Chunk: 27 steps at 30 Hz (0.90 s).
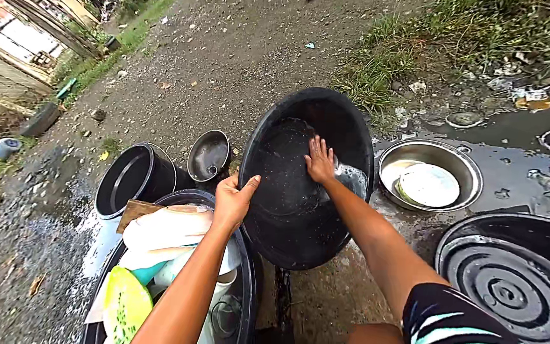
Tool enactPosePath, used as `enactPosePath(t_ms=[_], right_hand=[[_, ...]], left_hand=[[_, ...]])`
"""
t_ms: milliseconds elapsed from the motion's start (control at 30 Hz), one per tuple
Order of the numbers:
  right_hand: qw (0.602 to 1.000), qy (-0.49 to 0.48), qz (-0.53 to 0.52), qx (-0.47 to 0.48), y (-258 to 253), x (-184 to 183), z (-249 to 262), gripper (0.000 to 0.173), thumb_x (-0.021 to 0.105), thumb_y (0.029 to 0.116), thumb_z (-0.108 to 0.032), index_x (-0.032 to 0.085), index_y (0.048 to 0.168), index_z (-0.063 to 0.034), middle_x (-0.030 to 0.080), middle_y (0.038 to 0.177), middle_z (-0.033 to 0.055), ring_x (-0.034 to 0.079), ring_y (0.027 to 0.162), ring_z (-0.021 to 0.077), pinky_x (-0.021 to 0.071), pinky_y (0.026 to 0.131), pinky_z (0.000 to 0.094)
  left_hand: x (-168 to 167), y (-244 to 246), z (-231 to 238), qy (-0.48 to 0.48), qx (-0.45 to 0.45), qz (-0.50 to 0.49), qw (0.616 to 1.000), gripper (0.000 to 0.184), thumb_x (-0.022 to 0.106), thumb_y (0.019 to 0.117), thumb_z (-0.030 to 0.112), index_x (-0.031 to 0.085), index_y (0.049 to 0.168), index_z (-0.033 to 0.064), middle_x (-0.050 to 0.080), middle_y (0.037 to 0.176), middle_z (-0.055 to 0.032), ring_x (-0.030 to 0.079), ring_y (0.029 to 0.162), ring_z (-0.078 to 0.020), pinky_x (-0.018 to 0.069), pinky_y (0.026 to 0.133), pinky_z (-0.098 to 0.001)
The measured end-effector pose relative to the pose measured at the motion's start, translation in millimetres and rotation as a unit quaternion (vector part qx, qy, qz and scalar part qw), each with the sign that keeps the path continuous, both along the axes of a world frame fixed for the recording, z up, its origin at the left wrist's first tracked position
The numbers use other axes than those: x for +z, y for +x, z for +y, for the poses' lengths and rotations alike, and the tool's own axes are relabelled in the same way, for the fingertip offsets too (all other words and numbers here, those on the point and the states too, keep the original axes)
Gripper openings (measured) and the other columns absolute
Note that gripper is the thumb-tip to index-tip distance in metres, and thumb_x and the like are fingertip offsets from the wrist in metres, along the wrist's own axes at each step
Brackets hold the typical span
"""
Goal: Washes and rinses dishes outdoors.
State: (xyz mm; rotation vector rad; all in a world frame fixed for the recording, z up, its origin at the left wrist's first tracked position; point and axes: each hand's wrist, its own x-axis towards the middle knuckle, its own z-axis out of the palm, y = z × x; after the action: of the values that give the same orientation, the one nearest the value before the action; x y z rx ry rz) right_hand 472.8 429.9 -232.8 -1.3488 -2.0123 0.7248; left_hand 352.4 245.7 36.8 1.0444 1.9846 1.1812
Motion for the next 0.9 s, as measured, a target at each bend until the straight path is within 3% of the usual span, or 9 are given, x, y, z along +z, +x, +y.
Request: enactPosePath(t_ms=[100, 200, 333, 433, 567, 633, 700, 767, 900], right_hand=[[0.974, -0.094, -0.175, 0.105, 41, -30, -42, 0.071, 0.034, 0.1099, -0.039, 0.013, 0.162, 0.0038, 0.004, 0.171, 0.0218, -0.001, 0.160, 0.0355, -0.0025, 0.126, 0.0612], [0.936, -0.245, -0.191, 0.163, 27, -1, -109, 0.080, 0.033, 0.1088, -0.047, 0.010, 0.160, 0.0103, 0.000, 0.168, 0.0328, -0.002, 0.157, 0.0468, -0.0044, 0.124, 0.0640], [0.894, -0.367, 0.139, 0.218, -25, 99, -185, 0.057, 0.028, 0.1134, -0.029, 0.028, 0.158, 0.0059, 0.025, 0.166, 0.0259, 0.020, 0.157, 0.0352, 0.0126, 0.129, 0.0483], [0.819, -0.335, 0.368, 0.286, -37, 145, -198, 0.054, 0.019, 0.1123, -0.018, 0.021, 0.157, 0.0123, 0.023, 0.166, 0.0289, 0.022, 0.157, 0.0295, 0.0134, 0.129, 0.0378], [0.895, -0.159, 0.135, 0.394, 9, 76, -206, 0.090, 0.066, 0.0952, -0.042, 0.028, 0.156, 0.0122, 0.029, 0.163, 0.0307, 0.027, 0.154, 0.0391, 0.0221, 0.127, 0.0468], [0.904, -0.167, -0.019, 0.393, 28, 54, -205, 0.084, 0.073, 0.0908, -0.021, 0.030, 0.158, 0.0059, 0.029, 0.163, 0.0292, 0.026, 0.154, 0.0432, 0.0187, 0.126, 0.0530], [0.907, -0.199, -0.063, 0.366, 24, 68, -209, 0.083, 0.070, 0.0896, -0.008, 0.027, 0.160, 0.0032, 0.027, 0.165, 0.0268, 0.024, 0.155, 0.0425, 0.0177, 0.125, 0.0564], [0.913, -0.245, -0.002, 0.327, 4, 100, -215, 0.081, 0.067, 0.0915, -0.006, 0.024, 0.160, 0.0033, 0.028, 0.165, 0.0259, 0.026, 0.155, 0.0406, 0.0199, 0.125, 0.0555], [0.847, -0.293, 0.320, 0.308, -43, 153, -217, 0.076, 0.061, 0.0994, -0.013, 0.020, 0.157, 0.0138, 0.025, 0.163, 0.0331, 0.027, 0.154, 0.0342, 0.0224, 0.127, 0.0411]], left_hand=[[-5, -3, 2, 0.012, 0.011, -0.004, 1.000, 0.015, 0.063, 0.1003, 0.007, 0.066, 0.086, 0.0044, 0.068, 0.067, 0.0004, 0.067, 0.059, -0.0058, 0.0580, 0.060, -0.0238], [-7, -2, 10, 0.025, -0.002, 0.007, 1.000, 0.021, 0.062, 0.1032, 0.019, 0.065, 0.086, 0.0083, 0.067, 0.067, 0.0020, 0.065, 0.057, -0.0052, 0.0568, 0.058, -0.0246], [-9, -3, 18, 0.044, -0.033, 0.031, 0.998, 0.027, 0.062, 0.1029, 0.026, 0.063, 0.080, 0.0104, 0.065, 0.064, 0.0022, 0.063, 0.054, -0.0050, 0.0550, 0.055, -0.0235], [-4, -5, 27, 0.036, -0.026, 0.020, 0.999, 0.024, 0.063, 0.1021, 0.018, 0.061, 0.080, 0.0076, 0.063, 0.064, 0.0027, 0.062, 0.057, -0.0044, 0.0546, 0.059, -0.0239], [4, -25, 46, 0.001, -0.027, 0.024, 0.999, 0.023, 0.062, 0.1030, 0.021, 0.063, 0.088, 0.0026, 0.064, 0.068, -0.0001, 0.063, 0.060, -0.0061, 0.0570, 0.063, -0.0264], [5, -36, 54, 0.015, -0.038, 0.058, 0.997, 0.023, 0.064, 0.1016, 0.019, 0.061, 0.087, 0.0022, 0.061, 0.067, 0.0007, 0.060, 0.059, -0.0049, 0.0547, 0.063, -0.0257], [5, -35, 55, 0.046, -0.039, 0.085, 0.995, 0.022, 0.065, 0.1010, 0.020, 0.055, 0.103, -0.0004, 0.058, 0.075, -0.0005, 0.057, 0.065, -0.0045, 0.0517, 0.068, -0.0255], [10, -31, 38, 0.047, -0.037, 0.075, 0.995, 0.043, 0.058, 0.1046, 0.028, 0.047, 0.131, -0.0041, 0.067, 0.106, -0.0129, 0.064, 0.090, -0.0122, 0.0543, 0.084, -0.0339], [-15, -28, -25, 0.024, -0.070, 0.054, 0.996, 0.067, 0.037, 0.1053, 0.056, 0.043, 0.148, 0.0047, 0.065, 0.124, -0.0091, 0.065, 0.104, -0.0109, 0.0562, 0.091, -0.0375]])
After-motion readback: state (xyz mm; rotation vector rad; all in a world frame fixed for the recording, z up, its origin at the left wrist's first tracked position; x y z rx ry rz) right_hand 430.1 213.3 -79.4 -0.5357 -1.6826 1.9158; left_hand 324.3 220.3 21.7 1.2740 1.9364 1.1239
